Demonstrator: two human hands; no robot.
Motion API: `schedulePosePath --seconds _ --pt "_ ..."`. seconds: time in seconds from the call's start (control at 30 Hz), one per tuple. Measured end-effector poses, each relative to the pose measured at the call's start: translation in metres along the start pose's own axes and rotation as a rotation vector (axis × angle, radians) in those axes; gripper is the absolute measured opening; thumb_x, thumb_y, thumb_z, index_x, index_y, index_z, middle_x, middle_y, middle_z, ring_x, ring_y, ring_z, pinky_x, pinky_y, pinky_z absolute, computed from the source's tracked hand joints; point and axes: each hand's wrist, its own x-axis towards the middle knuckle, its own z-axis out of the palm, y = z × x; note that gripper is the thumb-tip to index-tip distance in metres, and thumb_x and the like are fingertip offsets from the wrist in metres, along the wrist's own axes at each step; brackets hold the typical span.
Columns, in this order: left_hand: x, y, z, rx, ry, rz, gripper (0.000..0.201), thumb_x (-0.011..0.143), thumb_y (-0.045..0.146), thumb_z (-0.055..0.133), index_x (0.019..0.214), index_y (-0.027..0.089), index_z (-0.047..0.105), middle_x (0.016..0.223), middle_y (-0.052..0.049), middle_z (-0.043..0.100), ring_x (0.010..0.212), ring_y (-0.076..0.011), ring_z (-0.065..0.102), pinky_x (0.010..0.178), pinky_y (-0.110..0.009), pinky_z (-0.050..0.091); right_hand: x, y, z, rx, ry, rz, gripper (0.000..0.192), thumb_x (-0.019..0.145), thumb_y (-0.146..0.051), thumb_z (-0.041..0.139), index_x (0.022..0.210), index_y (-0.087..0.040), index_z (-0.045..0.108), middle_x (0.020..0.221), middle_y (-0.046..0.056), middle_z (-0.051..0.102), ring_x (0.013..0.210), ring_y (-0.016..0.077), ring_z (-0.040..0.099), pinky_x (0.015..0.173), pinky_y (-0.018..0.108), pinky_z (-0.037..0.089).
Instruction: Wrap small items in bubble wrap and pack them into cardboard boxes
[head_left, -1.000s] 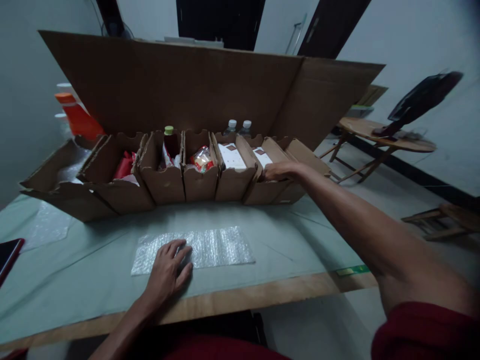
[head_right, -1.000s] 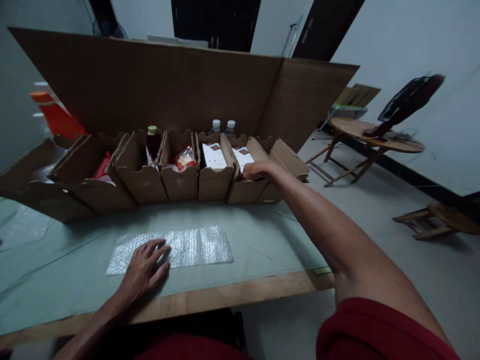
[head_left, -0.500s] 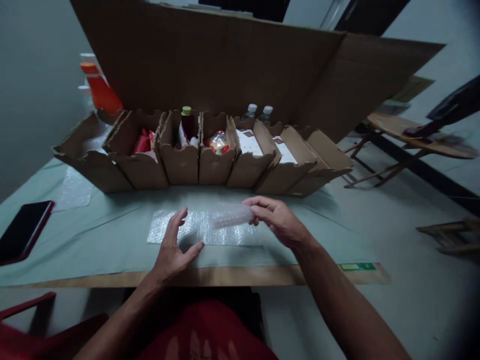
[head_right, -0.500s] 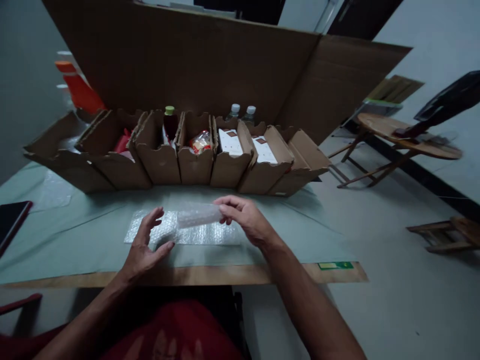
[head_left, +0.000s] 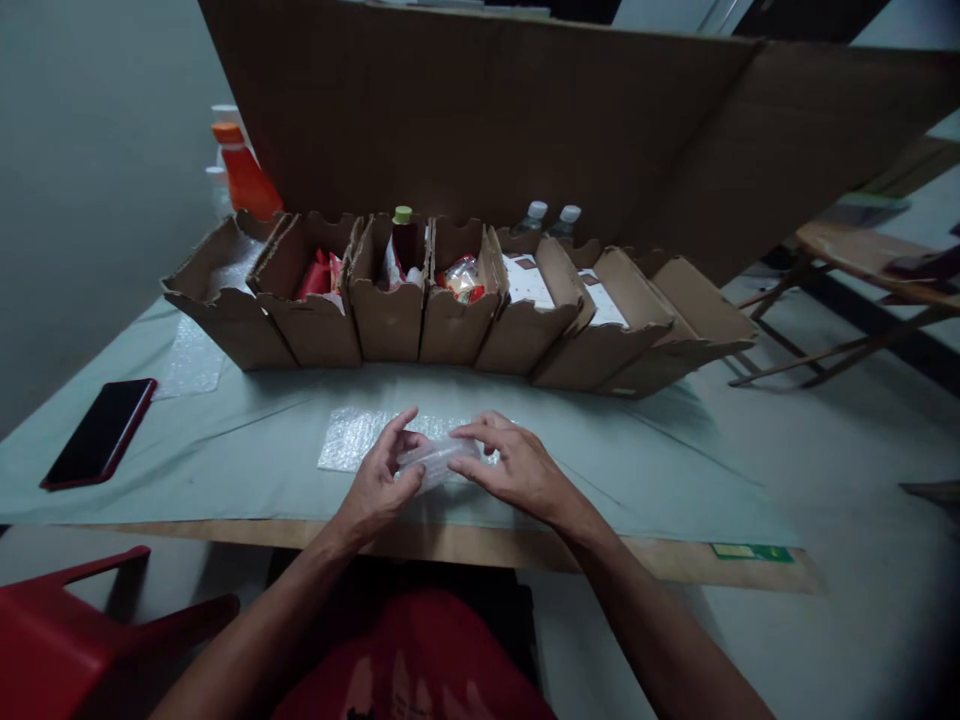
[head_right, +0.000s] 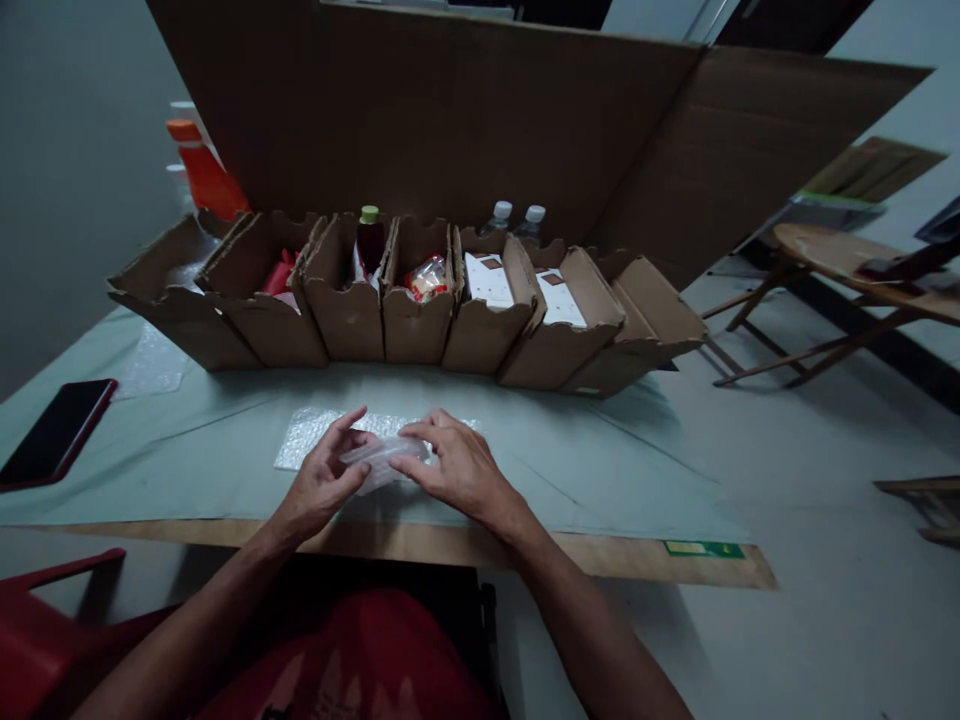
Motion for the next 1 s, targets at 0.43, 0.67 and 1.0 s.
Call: schedulePosePath --seconds 0.43,0.67,1.0 --pt "0.019 0.025 -0.020 0.186 0.082 0.007 0.059 0.074 0.042 0.071 0.127 0.017 0.063 0.110 -0.011 0.073 0.106 -0.0266 0.064 0.097 -0.040 0.047 0.015 -0.027 0.001 -0.100 0.122 -0.227 0.013 0.093 -0.020 0.064 0.090 -0.021 0.077 0.086 0.004 0.075 0.080 0.0171 0.064 0.076 0.031 0.041" --pt "0.018 0.011 -0.028 0.107 -0.169 -0.219 0.030 0.071 0.042 0.072 0.085 0.015 0.072 0.079 -0.003 0.070 0.074 -0.0185 0.061 0.071 -0.029 0.046 0.017 -0.034 -0.039 0.474 0.516 -0.065 0.019 0.090 -0.032 0.063 0.081 -0.018 0.072 0.072 0.000 0.067 0.065 0.0134 0.058 0.061 0.024 0.044" --pt "0.041 0.005 -0.076 0.002 -0.055 -0.208 0.049 0.072 0.041 0.074 0.115 0.018 0.067 0.119 -0.014 0.070 0.112 -0.0302 0.064 0.096 -0.044 0.049 0.004 0.030 -0.014 0.681 0.565 0.259 0.024 0.074 -0.042 0.073 0.077 -0.018 0.068 0.062 -0.002 0.062 0.055 0.0115 0.053 0.053 0.024 0.046"
